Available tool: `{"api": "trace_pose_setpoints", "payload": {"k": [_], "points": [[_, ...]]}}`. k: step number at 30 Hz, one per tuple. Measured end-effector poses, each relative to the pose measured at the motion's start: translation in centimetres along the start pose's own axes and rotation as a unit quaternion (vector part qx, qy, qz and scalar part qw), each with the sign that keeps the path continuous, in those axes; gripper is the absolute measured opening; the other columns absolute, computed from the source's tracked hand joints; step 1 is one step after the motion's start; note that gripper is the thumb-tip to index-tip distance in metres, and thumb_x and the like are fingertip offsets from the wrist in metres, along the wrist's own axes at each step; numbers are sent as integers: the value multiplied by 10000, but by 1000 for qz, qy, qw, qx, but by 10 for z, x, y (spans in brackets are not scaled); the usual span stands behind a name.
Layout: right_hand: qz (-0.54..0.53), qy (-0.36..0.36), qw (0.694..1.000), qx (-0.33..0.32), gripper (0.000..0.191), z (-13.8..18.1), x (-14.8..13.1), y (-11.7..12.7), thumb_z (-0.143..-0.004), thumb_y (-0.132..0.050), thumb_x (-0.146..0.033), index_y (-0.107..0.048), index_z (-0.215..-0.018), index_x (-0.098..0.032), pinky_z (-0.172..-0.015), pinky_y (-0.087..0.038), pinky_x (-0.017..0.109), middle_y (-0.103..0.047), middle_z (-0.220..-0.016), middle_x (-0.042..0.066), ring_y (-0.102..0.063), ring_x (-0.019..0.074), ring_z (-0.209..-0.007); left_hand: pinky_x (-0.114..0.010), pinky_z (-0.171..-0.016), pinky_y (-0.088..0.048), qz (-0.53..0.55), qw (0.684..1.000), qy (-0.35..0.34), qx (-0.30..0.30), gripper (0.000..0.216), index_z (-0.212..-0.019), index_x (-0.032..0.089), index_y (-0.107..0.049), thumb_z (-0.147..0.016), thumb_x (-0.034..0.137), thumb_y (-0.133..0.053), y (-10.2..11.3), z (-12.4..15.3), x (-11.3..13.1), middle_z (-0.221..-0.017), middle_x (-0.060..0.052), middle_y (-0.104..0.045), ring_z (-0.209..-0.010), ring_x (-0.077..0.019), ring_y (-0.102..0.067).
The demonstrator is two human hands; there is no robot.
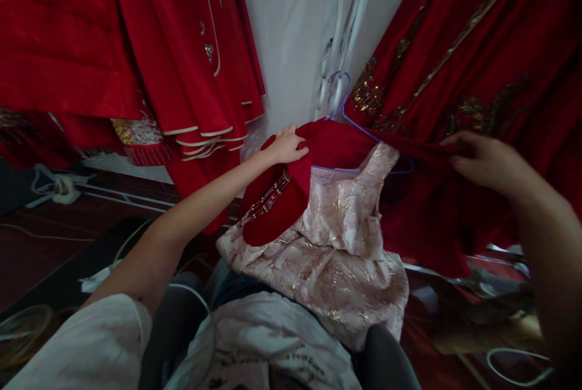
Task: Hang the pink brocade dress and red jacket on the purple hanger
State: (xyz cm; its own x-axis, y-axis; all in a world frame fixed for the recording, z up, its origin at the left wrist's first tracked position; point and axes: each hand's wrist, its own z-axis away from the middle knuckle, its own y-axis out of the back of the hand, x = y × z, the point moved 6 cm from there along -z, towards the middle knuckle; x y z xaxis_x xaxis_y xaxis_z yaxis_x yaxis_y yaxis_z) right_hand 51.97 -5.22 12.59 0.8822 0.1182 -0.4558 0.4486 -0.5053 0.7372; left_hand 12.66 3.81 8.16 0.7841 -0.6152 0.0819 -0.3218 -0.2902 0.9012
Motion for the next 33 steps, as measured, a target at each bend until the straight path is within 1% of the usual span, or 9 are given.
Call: {"api": "trace_pose_setpoints", "payload": {"k": [2,5,9,13,16,20,23,27,33], "points": [[-43,-14,998,-41,59,11,-13,-18,-723,-610,-292,-646,-767,-276,-811,-456,569,-641,-705,50,-627,287,-743,-470,-920,-382,1,1000,-4,4,325,-977,158,-694,-865,357,-461,-1,2,4,-1013,-140,-530,-1103,-317,-478],[-126,-6,985,-119,115,22,-38,-66,-680,-563,-209,-624,-767,-252,-691,-508,458,-672,-740,54,-615,250,-669,-467,-914,-386,-6,1000,3,5,347,-1039,166,-685,-877,364,-450,-2,5,10,-1023,-142,-532,-1108,-317,-471],[-149,30,984,-93,127,31,-86,-127,-628,-517,-159,-562,-727,-226,-709,-512,376,-648,-730,34,-610,219,-712,-488,-914,-383,-7,999,26,22,349,-1011,147,-696,-873,361,-459,0,9,12,-1058,-166,-514,-1110,-338,-475],[-266,72,948,-156,224,50,-144,-174,-634,-504,-205,-572,-847,-199,-746,-512,366,-653,-800,25,-606,206,-754,-522,-945,-358,-2,998,46,41,336,-992,148,-703,-858,373,-492,7,11,5,-1114,-179,-504,-1149,-366,-451],[-343,33,930,-130,284,65,-153,-183,-655,-504,-228,-562,-932,-207,-754,-508,368,-655,-847,26,-600,204,-766,-531,-976,-337,5,997,51,66,334,-1024,159,-692,-851,388,-521,9,18,4,-1211,-185,-481,-1206,-376,-405],[-387,-17,921,-40,182,80,-133,-178,-682,-520,-237,-495,-862,-226,-702,-502,334,-599,-770,-1,-566,175,-692,-534,-1056,-265,-2,986,77,150,269,-995,183,-672,-842,375,-561,8,44,16,-1399,-156,-366,-1321,-367,-280],[-413,-14,910,31,260,88,-125,-172,-705,-572,-259,-443,-929,-241,-742,-507,312,-589,-839,-2,-588,164,-766,-501,-1033,-309,1,978,101,184,244,-1013,206,-647,-864,368,-540,-2,64,31,-1387,-141,-384,-1294,-340,-323],[-419,21,905,75,277,91,-138,-169,-740,-566,-253,-421,-976,-249,-792,-506,290,-575,-941,16,-599,150,-861,-446,-929,-409,18,986,97,137,271,-1111,211,-584,-887,337,-498,-22,67,56,-1140,-132,-558,-1098,-300,-491],[-409,47,911,20,287,89,-153,-185,-726,-544,-188,-453,-993,-246,-713,-528,269,-567,-989,30,-608,151,-846,-372,-921,-464,94,991,40,81,250,-1072,194,-545,-833,141,-496,-43,57,80,-1059,-112,-627,-1039,-252,-572]]}}
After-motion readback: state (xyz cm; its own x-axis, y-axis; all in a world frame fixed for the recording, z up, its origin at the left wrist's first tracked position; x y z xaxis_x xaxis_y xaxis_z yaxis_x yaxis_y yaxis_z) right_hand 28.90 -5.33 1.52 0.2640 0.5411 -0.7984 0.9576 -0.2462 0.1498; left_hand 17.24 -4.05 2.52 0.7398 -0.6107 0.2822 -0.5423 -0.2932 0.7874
